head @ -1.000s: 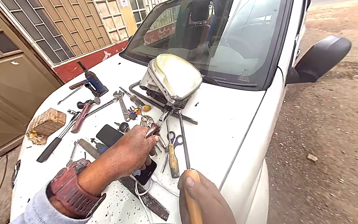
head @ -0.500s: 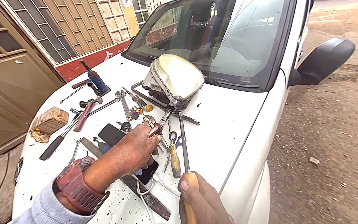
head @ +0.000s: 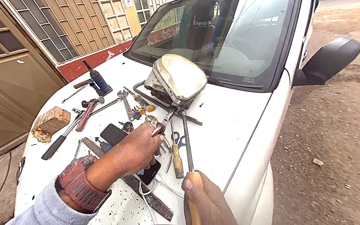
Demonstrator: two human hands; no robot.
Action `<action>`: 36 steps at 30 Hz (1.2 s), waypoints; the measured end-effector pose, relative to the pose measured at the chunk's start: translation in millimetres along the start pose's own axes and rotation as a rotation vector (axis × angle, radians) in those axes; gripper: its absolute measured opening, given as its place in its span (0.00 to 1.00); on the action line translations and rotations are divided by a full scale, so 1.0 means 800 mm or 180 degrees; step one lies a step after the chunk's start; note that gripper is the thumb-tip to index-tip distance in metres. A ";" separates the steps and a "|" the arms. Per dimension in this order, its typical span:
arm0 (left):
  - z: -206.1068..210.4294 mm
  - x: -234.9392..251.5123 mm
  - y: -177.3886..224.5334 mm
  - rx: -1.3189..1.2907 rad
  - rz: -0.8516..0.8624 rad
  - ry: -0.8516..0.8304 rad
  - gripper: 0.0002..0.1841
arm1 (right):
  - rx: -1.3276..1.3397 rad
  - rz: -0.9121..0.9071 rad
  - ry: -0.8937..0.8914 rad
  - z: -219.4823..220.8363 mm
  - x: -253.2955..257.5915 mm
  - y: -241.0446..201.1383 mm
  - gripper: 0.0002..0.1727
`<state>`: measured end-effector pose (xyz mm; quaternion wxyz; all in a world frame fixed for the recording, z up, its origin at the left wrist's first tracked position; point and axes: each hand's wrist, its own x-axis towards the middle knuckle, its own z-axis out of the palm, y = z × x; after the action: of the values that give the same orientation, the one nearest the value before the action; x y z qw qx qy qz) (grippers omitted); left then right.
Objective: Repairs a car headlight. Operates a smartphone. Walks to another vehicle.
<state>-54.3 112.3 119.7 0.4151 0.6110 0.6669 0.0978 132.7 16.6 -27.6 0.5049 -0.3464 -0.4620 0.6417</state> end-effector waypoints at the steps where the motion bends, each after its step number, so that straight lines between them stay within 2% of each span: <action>1: 0.000 0.000 0.001 0.0004 -0.0017 -0.0001 0.17 | -0.0002 0.0009 -0.0005 -0.001 0.000 -0.002 0.19; 23: -0.004 0.001 0.003 0.0150 -0.0029 -0.0126 0.16 | -0.0292 -0.0010 0.0146 0.006 0.003 -0.008 0.16; 27: -0.003 -0.001 0.003 0.0106 -0.0027 -0.0060 0.16 | -0.0374 0.0047 0.0165 0.002 -0.002 -0.009 0.18; 36: -0.002 -0.001 0.001 0.0087 0.0017 -0.0037 0.17 | -0.0110 0.0016 0.0060 -0.009 -0.014 -0.016 0.19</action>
<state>-55.2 112.3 121.7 0.4104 0.6189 0.6642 0.0861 146.6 8.8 -18.0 0.5016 -0.3622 -0.4673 0.6315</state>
